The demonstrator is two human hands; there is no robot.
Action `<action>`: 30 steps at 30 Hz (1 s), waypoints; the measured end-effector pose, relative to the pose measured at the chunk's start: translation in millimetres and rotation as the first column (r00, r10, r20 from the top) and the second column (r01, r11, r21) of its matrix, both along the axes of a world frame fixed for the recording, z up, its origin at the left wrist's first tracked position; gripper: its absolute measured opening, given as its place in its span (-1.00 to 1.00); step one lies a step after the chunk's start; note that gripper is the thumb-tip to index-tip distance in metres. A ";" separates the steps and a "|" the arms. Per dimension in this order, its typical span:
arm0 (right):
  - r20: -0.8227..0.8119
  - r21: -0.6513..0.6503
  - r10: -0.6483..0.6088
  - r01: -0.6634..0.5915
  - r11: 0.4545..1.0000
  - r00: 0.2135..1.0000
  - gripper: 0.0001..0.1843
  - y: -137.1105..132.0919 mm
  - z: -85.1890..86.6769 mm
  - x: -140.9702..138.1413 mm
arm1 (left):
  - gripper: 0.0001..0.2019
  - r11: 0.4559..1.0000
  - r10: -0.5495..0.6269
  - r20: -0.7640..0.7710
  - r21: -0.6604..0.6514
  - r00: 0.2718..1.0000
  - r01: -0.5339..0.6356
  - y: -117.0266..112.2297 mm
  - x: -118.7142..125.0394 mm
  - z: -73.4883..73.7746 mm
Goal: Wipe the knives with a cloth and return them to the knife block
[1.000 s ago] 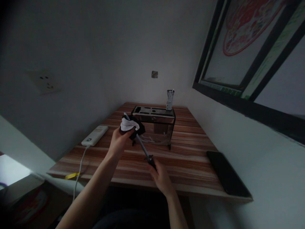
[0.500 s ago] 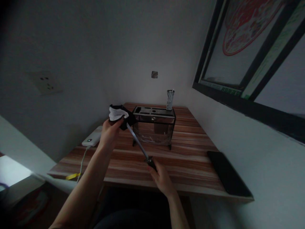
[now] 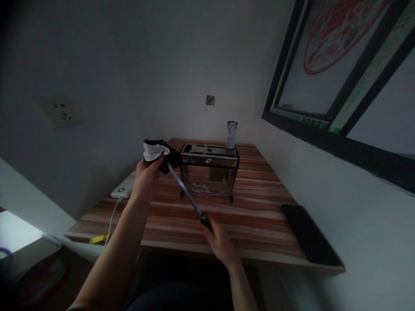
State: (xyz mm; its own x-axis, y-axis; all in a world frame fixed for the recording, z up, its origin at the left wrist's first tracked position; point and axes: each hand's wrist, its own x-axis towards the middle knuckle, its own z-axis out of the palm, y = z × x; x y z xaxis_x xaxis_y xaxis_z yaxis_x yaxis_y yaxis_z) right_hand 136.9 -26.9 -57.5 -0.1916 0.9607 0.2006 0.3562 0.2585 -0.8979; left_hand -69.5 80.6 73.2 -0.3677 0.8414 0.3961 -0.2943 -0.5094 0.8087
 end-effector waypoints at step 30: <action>-0.005 -0.029 0.008 -0.008 1.000 1.000 -0.57 -0.2 -2.4 -1.0 | -0.59 0.990 -0.102 -0.103 -0.107 0.989 0.091 -21.7 27.7 -34.1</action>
State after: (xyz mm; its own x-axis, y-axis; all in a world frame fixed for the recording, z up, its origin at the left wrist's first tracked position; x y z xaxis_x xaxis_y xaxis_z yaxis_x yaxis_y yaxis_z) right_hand 135.8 -27.1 -59.9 -0.1981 0.9647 0.1738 0.3497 0.2352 -0.9069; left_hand -41.8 58.9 39.1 -0.2426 0.9087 0.3397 -0.2465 -0.3964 0.8843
